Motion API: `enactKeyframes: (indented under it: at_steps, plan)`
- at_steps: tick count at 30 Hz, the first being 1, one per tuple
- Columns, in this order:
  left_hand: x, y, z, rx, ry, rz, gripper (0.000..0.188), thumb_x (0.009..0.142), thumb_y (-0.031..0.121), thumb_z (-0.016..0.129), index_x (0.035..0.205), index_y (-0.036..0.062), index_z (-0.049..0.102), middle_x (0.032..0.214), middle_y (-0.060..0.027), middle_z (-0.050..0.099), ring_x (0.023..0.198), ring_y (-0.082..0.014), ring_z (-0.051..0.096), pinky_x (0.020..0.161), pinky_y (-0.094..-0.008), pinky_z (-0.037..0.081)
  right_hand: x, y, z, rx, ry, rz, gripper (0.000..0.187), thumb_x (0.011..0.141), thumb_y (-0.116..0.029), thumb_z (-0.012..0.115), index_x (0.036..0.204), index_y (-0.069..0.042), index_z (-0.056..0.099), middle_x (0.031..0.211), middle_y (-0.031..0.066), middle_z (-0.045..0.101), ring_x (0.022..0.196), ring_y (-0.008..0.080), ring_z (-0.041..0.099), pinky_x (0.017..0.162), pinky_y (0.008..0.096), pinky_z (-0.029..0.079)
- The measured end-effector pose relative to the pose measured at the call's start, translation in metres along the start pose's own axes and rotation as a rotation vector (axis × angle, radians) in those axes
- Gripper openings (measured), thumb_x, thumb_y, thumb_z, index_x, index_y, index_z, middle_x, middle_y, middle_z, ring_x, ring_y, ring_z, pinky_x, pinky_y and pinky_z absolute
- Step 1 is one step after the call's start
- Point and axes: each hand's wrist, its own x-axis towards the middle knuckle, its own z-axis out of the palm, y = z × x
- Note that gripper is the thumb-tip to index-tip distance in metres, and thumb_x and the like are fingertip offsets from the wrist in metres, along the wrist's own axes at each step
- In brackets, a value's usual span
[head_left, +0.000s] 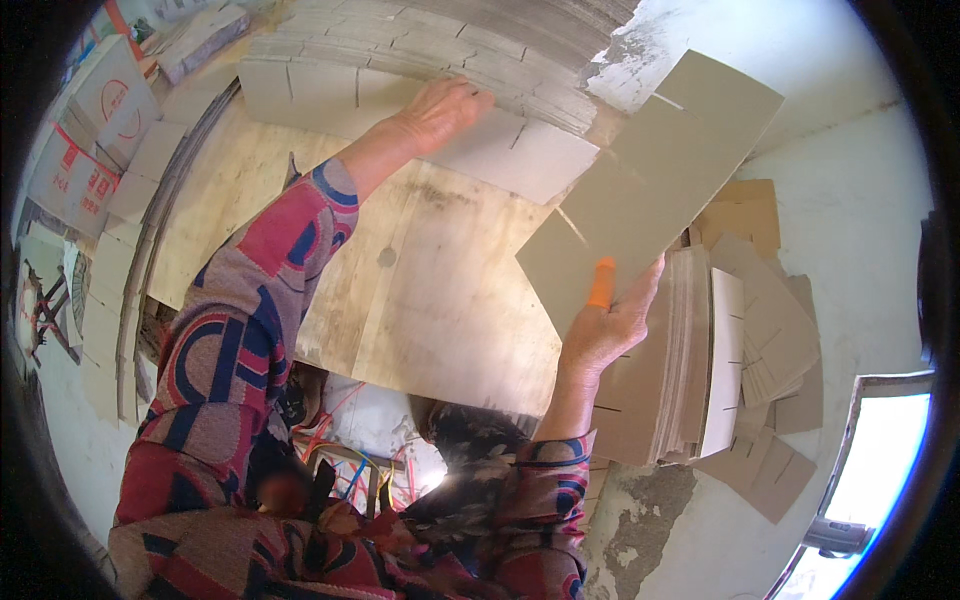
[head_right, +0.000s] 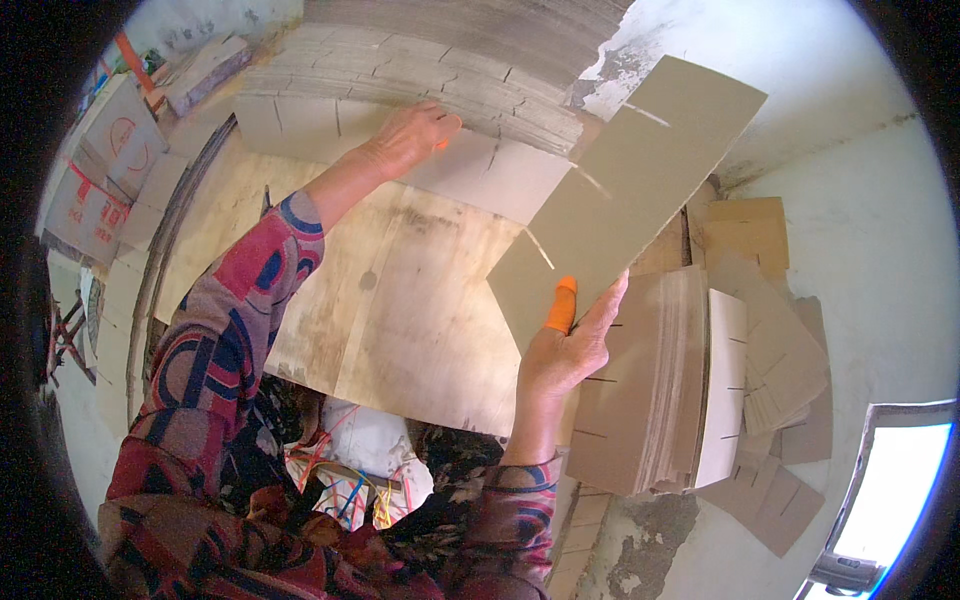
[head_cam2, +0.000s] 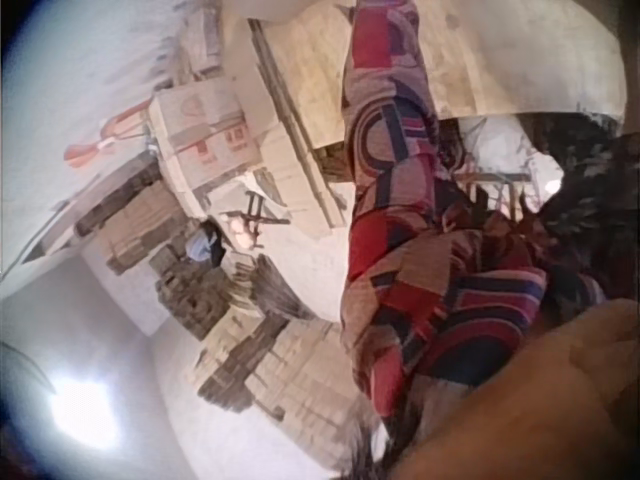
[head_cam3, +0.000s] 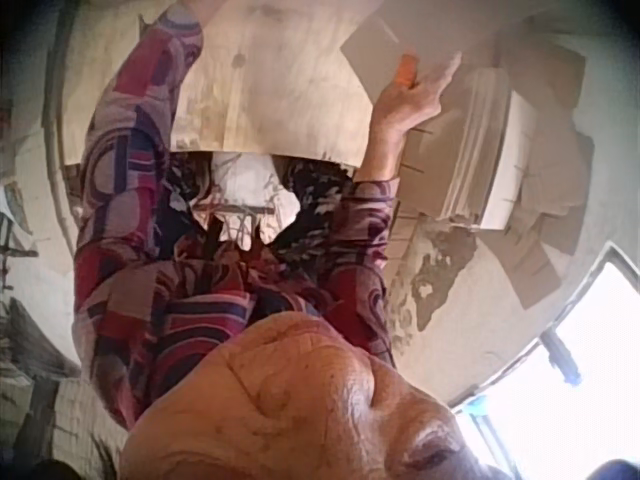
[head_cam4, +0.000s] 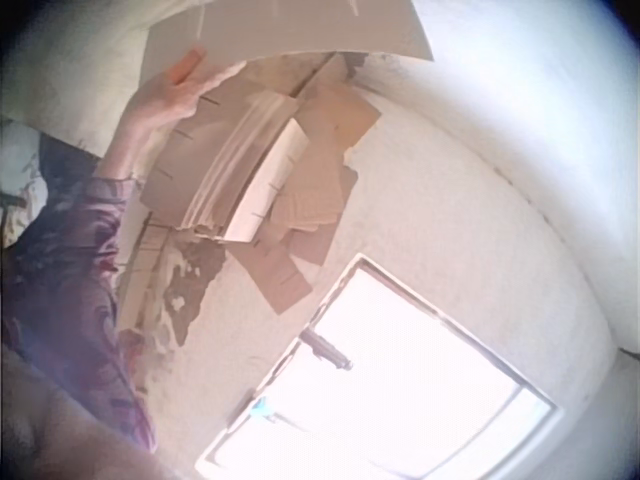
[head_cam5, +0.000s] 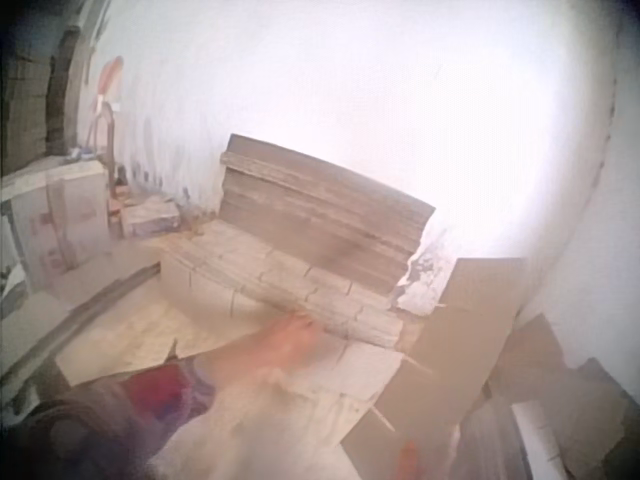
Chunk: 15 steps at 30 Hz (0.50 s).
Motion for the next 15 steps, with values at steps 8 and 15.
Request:
enactKeyframes:
  at_steps: [8, 15]
  plan:
    - [-0.022, 0.057, -0.058, -0.257, -0.045, 0.241, 0.01, 0.071, 0.004, 0.06, 0.08, 0.0063, 0.055, 0.075, -0.0048, 0.054, 0.079, -0.0221, 0.052, 0.062, -0.0338, 0.047, -0.005, -0.015, 0.0, -0.016, -0.183, 0.012, 0.06, 0.087, -0.004, 0.062, 0.14, -0.007, 0.034, 0.117, 0.0195, 0.061, 0.093, 0.0286, 0.067, 0.071, 0.0339, 0.055]
    - [-0.031, 0.075, -0.068, -0.219, -0.126, 0.219, 0.008, 0.072, 0.007, 0.06, 0.076, 0.0034, 0.054, 0.077, -0.0063, 0.055, 0.08, -0.0219, 0.053, 0.064, -0.0334, 0.048, -0.008, -0.013, 0.002, -0.007, -0.071, -0.19, 0.058, 0.086, -0.002, 0.062, 0.138, -0.007, 0.036, 0.118, 0.0205, 0.06, 0.095, 0.03, 0.066, 0.073, 0.0345, 0.055]
